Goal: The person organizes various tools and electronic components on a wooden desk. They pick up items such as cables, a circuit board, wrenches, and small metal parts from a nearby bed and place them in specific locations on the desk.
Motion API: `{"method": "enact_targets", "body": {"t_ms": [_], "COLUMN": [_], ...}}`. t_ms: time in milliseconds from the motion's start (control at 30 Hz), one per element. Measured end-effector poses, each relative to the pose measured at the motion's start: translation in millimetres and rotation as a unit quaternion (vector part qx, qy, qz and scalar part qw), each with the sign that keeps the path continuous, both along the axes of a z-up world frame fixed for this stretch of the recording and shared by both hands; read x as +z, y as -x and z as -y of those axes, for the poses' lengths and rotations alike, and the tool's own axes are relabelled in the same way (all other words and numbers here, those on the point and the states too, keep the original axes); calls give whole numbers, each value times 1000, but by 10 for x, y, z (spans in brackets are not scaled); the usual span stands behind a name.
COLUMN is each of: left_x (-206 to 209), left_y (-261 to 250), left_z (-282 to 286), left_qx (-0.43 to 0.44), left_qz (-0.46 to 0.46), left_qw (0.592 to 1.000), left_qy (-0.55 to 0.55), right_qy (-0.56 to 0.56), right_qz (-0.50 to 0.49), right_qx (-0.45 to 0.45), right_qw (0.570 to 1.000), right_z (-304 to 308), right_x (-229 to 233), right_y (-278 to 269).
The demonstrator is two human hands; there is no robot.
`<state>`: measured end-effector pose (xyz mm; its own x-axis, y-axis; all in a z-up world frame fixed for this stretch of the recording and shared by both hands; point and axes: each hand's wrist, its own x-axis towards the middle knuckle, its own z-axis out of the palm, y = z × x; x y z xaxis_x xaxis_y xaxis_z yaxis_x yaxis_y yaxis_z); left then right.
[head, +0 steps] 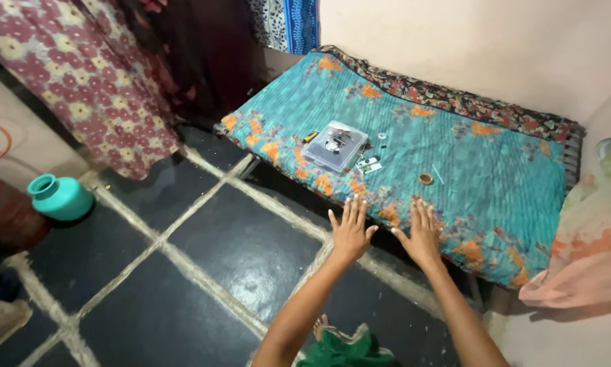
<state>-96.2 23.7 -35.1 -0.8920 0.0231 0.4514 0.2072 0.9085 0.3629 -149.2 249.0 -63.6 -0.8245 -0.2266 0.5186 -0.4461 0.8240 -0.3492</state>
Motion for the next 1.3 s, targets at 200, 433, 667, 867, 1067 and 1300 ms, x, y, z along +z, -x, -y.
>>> {"method": "enact_targets", "body": {"t_ms": [200,433,667,867,1067,1300], "left_x": [-213,-570,-836,-1205,-1965,-2670], "left_y": [872,1577,1746,2023,2438,2963], "left_z": [87,235,296,442,462,114], "left_qx": [-10,-14,-63,-103,-86,-37], "left_qz": [73,154,197,314,407,307], "left_qw": [997,988,978,942,902,917], "left_qy": [-5,2,-15,-64,-113,-254], "right_qy": [-43,-30,-12,19,46,73], "right_qz": [103,102,186,259,311,415], "right_qx": [-52,-23,-2,11,32,48], "right_qw": [992,994,983,966,949,906], "right_z": [60,129,6,-27,-14,-47], "right_x": [127,-78,-424,-794,-1318,-2086], "right_y": [753,1295,1580,2107,2787,3320]}}
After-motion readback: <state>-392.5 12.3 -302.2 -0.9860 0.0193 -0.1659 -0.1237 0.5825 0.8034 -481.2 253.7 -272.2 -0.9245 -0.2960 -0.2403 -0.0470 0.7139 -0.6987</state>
